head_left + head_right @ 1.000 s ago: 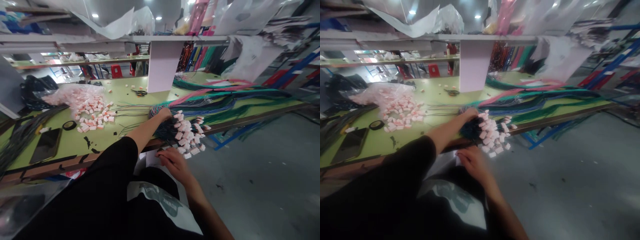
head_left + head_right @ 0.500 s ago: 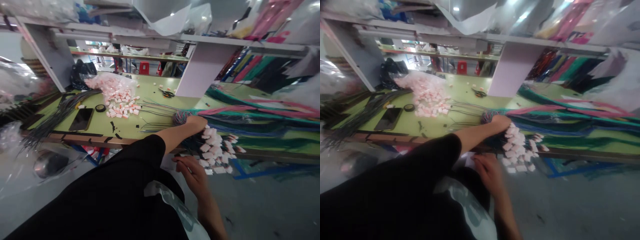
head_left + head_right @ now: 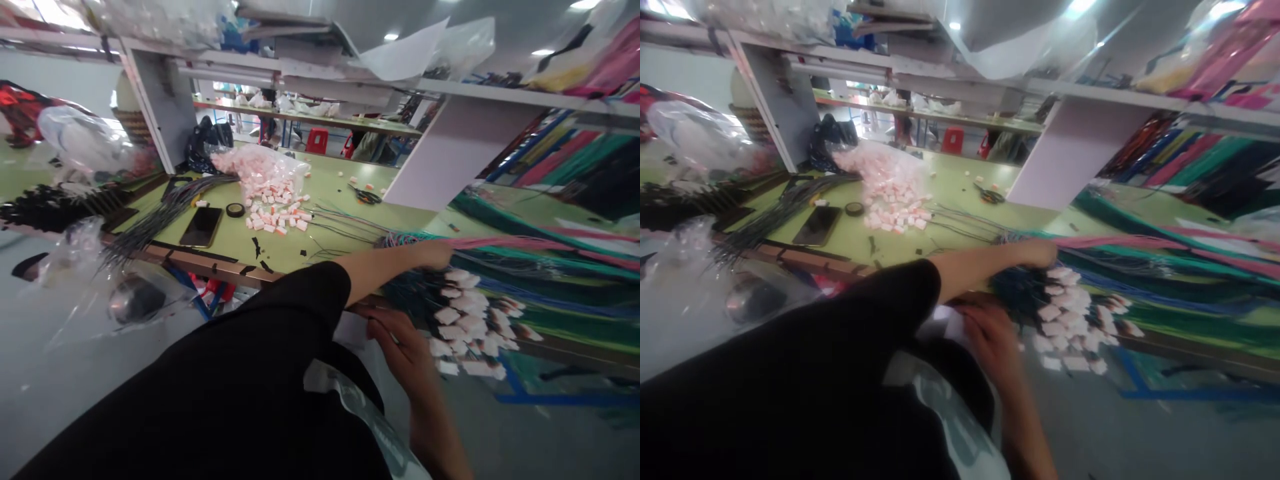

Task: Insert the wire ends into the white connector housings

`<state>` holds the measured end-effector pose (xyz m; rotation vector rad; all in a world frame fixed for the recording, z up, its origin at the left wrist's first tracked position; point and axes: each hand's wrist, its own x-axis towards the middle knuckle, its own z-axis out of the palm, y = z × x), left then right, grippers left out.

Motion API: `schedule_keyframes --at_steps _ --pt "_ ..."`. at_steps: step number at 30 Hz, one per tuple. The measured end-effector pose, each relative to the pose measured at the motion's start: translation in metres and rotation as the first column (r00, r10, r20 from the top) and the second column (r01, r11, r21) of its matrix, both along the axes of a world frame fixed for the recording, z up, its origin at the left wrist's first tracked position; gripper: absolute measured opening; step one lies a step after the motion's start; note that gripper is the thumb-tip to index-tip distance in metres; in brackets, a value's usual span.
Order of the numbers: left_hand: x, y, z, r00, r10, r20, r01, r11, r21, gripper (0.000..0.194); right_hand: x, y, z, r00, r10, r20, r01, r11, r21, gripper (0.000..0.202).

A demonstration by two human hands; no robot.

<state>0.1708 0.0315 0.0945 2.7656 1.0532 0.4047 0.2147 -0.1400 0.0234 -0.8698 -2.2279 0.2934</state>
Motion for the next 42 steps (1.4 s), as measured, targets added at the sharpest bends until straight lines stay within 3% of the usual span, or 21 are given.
schedule_keyframes --at_steps 3,7,10,13,15,17,19,20,21,23,24,26,31,35,39,42 --pt "-0.03 -0.001 0.026 0.994 0.054 0.09 -0.057 0.998 0.038 0.039 -0.03 0.015 0.001 0.976 0.044 0.212 -0.061 0.995 0.074 0.034" --pt "-0.097 -0.02 0.073 0.908 0.221 0.357 -0.206 0.975 -0.082 0.034 -0.101 0.029 0.006 0.828 -0.04 0.559 -0.053 0.988 0.148 0.035" --pt "-0.151 -0.042 0.103 0.794 0.346 0.499 -0.354 0.932 -0.081 0.029 -0.166 0.041 0.002 0.802 0.026 0.597 -0.155 0.974 0.166 0.043" --pt "-0.195 -0.063 0.114 0.665 0.425 0.614 -0.47 0.877 -0.099 0.02 -0.219 0.048 -0.008 0.783 0.15 0.603 -0.269 0.957 0.111 0.054" --pt "-0.22 -0.074 0.107 0.607 0.467 0.644 -0.507 0.851 -0.139 0.012 -0.235 0.05 -0.011 0.796 0.24 0.556 -0.327 0.943 0.061 0.055" --pt "-0.244 -0.084 0.091 0.575 0.501 0.647 -0.521 0.834 -0.182 0.008 -0.227 0.053 -0.008 0.838 0.256 0.481 -0.32 0.946 0.055 0.054" --pt "-0.268 -0.092 0.07 0.513 0.575 0.638 -0.576 0.781 -0.24 0.01 -0.196 0.061 -0.002 0.885 0.155 0.439 -0.208 0.976 0.073 0.046" --pt "-0.279 -0.094 0.058 0.476 0.625 0.619 -0.615 0.74 -0.273 0.01 -0.175 0.068 0.002 0.89 0.041 0.455 -0.085 0.993 0.076 0.039" --pt "-0.29 -0.096 0.045 0.446 0.671 0.592 -0.647 0.699 -0.304 0.01 -0.152 0.075 0.004 0.869 -0.076 0.488 0.047 0.996 0.071 0.035" --pt "-0.307 -0.098 0.021 0.416 0.715 0.561 -0.679 0.655 -0.331 0.013 -0.107 0.09 0.007 0.776 -0.295 0.558 0.3 0.95 0.084 0.035" --pt "-0.313 -0.097 0.011 0.405 0.731 0.55 -0.698 0.635 -0.33 0.014 -0.089 0.097 0.007 0.726 -0.354 0.59 0.362 0.926 0.109 0.035" --pt "-0.319 -0.095 -0.008 0.44 0.755 0.487 -0.701 0.627 -0.339 0.016 -0.065 0.105 0.005 0.668 -0.326 0.669 0.338 0.934 0.117 0.033" --pt "-0.295 -0.092 -0.034 0.627 0.73 0.271 -0.672 0.683 -0.285 0.023 -0.057 0.104 0.002 0.593 -0.224 0.773 0.187 0.973 0.139 0.037" --pt "-0.258 -0.102 -0.041 0.773 0.631 0.062 -0.615 0.771 -0.166 0.028 -0.051 0.099 -0.002 0.64 -0.181 0.747 0.109 0.983 0.145 0.038" --pt "-0.226 -0.11 -0.051 0.834 0.538 -0.123 -0.551 0.824 -0.129 0.03 -0.041 0.095 -0.011 0.683 -0.16 0.713 0.108 0.987 0.118 0.04" --pt "-0.212 -0.111 -0.062 0.835 0.51 -0.205 -0.536 0.839 -0.096 0.029 -0.039 0.09 -0.015 0.702 -0.148 0.697 0.137 0.988 0.072 0.042"
